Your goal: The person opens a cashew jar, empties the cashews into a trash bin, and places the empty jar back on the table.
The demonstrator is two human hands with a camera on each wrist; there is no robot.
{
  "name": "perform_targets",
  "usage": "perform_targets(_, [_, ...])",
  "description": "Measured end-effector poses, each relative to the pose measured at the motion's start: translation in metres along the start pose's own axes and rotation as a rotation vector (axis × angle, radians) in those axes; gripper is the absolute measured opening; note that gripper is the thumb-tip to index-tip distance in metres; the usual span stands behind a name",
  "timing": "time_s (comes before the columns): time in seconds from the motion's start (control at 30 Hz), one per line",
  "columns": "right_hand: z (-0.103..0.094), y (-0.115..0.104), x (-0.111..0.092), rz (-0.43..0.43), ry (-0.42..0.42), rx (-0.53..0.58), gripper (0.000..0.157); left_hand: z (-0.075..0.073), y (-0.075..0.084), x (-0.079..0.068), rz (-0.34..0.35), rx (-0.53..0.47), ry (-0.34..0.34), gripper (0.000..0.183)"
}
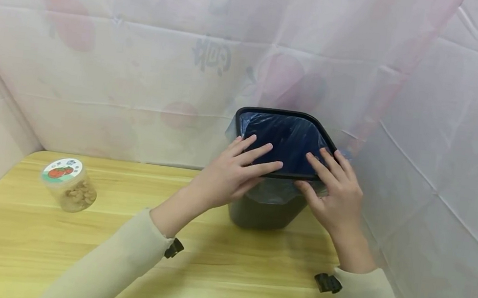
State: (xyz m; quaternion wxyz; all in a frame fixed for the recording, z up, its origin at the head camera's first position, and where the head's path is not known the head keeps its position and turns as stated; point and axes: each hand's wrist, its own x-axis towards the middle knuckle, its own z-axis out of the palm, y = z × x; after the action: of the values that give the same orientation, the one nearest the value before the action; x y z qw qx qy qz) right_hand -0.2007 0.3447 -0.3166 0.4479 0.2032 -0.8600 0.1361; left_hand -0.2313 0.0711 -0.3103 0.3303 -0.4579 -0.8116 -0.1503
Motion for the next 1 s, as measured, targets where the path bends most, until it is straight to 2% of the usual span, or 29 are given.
perform_targets(0.37, [0.009,-0.008,0.002,-0.021,0.019,0.011,0.069,-0.004,-0.006,-0.009,0.000,0.002,0.022,0.041])
perform_targets(1.0, [0.019,-0.024,0.002,-0.004,0.032,0.047,0.067,-0.012,-0.011,-0.023,-0.001,-0.044,0.057,0.039])
